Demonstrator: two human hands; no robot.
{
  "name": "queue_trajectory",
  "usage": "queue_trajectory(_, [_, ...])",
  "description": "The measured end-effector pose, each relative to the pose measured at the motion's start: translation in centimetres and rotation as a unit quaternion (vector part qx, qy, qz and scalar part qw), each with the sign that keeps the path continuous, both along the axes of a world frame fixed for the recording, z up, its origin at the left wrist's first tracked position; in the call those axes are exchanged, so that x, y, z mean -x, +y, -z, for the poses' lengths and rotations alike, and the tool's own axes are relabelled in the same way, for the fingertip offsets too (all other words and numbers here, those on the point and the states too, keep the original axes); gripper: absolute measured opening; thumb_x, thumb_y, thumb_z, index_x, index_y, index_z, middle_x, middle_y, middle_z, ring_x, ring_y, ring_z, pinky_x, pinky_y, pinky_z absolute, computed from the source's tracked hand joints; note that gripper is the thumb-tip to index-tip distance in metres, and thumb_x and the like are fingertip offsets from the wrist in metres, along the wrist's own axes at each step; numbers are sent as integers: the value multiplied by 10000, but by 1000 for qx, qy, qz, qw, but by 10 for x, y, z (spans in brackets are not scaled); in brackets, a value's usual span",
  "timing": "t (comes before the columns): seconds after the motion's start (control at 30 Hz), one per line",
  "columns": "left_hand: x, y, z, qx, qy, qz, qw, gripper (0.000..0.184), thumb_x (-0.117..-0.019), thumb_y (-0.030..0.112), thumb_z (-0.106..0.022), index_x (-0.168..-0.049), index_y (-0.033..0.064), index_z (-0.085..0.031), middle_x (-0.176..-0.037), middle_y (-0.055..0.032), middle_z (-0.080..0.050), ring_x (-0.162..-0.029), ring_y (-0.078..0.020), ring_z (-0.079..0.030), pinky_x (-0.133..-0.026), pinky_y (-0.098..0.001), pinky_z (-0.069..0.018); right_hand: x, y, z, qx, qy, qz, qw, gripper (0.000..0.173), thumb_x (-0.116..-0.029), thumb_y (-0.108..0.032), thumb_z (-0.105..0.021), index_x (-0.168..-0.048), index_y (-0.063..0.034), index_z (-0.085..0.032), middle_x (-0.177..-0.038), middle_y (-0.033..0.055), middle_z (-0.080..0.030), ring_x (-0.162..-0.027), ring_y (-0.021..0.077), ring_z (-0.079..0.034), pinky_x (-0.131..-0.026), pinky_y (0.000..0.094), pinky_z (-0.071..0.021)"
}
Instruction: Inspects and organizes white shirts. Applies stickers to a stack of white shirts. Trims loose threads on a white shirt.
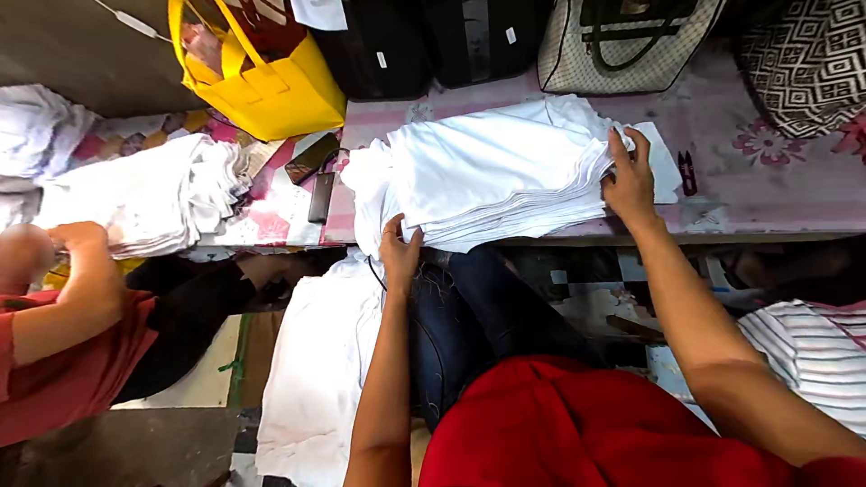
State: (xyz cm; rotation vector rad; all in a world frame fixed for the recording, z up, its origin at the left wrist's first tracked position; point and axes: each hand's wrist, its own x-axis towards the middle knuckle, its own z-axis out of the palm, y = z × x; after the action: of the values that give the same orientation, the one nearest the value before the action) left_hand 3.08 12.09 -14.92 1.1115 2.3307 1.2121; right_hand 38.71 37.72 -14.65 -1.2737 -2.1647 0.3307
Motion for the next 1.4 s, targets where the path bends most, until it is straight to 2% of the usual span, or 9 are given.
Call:
queue_trajectory(0.23, [-19,11,15,-66,36,17,997,899,-808,103,-823,-1561,-24,-349,-1487,-297,-476,-1357,-410,-503,-1119,-556,-418,-7,11,-12,46,16,-20,999,485,-916,53,-600,-1398,1,-582,-1417,294,-528,-1264,451,-569,-1025,583,-495])
queue_trajectory(0.37, [-27,13,23,-91,-24,-58,994,732,-851,35,-774,-1505,1,-448,-1368,-270,-603,-1195,-388,-641,-1004,-557,-509,-3,11,-21,68,45,9,997,563,-864,84,-601,-1420,47,-520,-1400,319,-524,-1281,442,-544,-1059,542,-464])
queue_trajectory(0.5, [-18,6,24,-197,-161,-91,963,659,-838,29,-790,-1431,16,-502,-1137,-146,-691,-907,-166,-696,-802,-361,-599,-3,14,-27,64,63,39,995,608,-867,69,-587,-1466,11,-500,-1396,290,-547,-1205,423,-586,-1000,529,-495])
queue_trajectory(0.6, [-19,-2,22,-164,-16,-97,982,508,-906,94,-754,-1334,-68,-532,-1043,-159,-653,-847,-172,-634,-762,-328,-549,1,11,-29,76,70,63,993,620,-873,71,-569,-1484,24,-477,-1408,306,-526,-1200,423,-576,-1001,524,-480])
queue_trajectory(0.73, [-31,-6,18,-55,148,-43,987,238,-884,51,-713,-1079,-80,-671,-1166,-281,-640,-1102,-420,-634,-929,-539,-535,5,12,-22,77,50,58,994,635,-869,74,-595,-1490,11,-480,-1406,320,-520,-1287,445,-534,-1074,543,-446])
queue_trajectory(0.83, [-33,-3,30,-96,165,-14,982,258,-898,92,-747,-1112,-49,-718,-1209,-253,-674,-1176,-424,-621,-1010,-542,-497,3,12,-22,72,57,60,994,638,-869,74,-593,-1493,17,-476,-1407,329,-514,-1288,443,-530,-1080,523,-441])
queue_trajectory(1.03, [-16,10,17,-115,193,50,973,246,-940,6,-648,-1174,-53,-696,-1160,-241,-696,-1051,-385,-677,-920,-506,-542,0,13,-26,81,62,55,993,629,-872,67,-606,-1487,15,-486,-1408,327,-512,-1236,430,-564,-1029,512,-477])
queue_trajectory(1.17, [-11,22,16,-125,200,42,971,145,-925,27,-663,-1024,-64,-716,-968,-236,-698,-871,-360,-692,-783,-494,-568,2,10,-27,81,65,52,993,631,-861,82,-598,-1480,28,-490,-1398,339,-513,-1159,434,-587,-977,520,-488])
queue_trajectory(1.4, [4,20,24,-135,228,-14,964,162,-906,26,-688,-1005,-84,-622,-933,-249,-645,-770,-339,-663,-683,-468,-565,-4,16,-18,46,68,65,995,582,-864,97,-595,-1439,17,-548,-1391,318,-532,-1217,423,-575,-1016,504,-485])
